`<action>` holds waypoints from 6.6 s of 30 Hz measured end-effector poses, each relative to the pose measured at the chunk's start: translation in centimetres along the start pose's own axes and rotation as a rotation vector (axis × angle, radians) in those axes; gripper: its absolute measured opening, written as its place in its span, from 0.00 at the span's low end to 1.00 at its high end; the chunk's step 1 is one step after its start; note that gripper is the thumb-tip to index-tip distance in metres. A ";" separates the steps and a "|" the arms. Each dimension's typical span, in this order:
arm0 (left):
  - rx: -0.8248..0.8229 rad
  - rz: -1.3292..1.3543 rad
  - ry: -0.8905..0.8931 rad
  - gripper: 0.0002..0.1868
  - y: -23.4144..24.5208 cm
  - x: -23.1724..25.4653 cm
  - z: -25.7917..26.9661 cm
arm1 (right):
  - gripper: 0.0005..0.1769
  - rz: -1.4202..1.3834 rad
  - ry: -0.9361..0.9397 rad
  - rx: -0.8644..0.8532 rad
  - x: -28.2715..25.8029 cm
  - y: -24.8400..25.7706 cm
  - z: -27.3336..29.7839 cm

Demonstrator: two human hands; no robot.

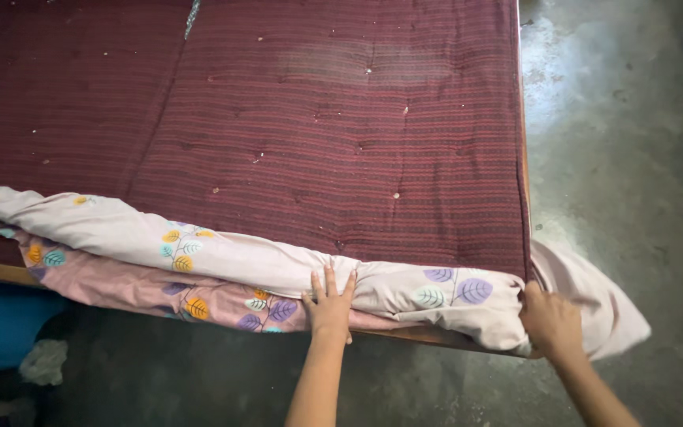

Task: The person rolls a patterned bedsheet tightly on a bed, then moves a pillow to the side and continues rolling the sheet into a compact bundle. The person lifts the rolled sheet and places it on top of the pillow.

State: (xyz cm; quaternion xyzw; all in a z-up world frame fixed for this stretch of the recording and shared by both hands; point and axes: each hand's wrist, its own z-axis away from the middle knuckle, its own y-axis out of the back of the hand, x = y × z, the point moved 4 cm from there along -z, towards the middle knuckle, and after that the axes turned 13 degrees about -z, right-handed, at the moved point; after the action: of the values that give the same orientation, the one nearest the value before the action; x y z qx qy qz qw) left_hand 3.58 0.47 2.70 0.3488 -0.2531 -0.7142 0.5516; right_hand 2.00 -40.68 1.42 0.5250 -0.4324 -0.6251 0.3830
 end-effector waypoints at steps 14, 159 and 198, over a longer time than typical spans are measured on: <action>0.043 0.013 -0.012 0.79 -0.1 0.1 0.1 | 0.19 0.117 0.260 -0.095 -0.8 1.5 1.2; 1.721 0.937 0.289 0.19 37.0 -46.3 28.4 | 0.35 -1.092 0.553 -0.238 -51.0 41.0 -11.8; 1.407 0.765 -0.064 0.60 34.7 -49.7 31.6 | 0.35 -1.224 1.044 -0.341 -80.0 43.8 -0.4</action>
State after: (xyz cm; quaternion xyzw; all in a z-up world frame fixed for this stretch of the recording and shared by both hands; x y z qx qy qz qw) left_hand 7.58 38.55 59.33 0.4832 -0.7618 -0.1581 0.4014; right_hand 15.87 19.36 68.67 0.8255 0.2652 -0.4560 0.2005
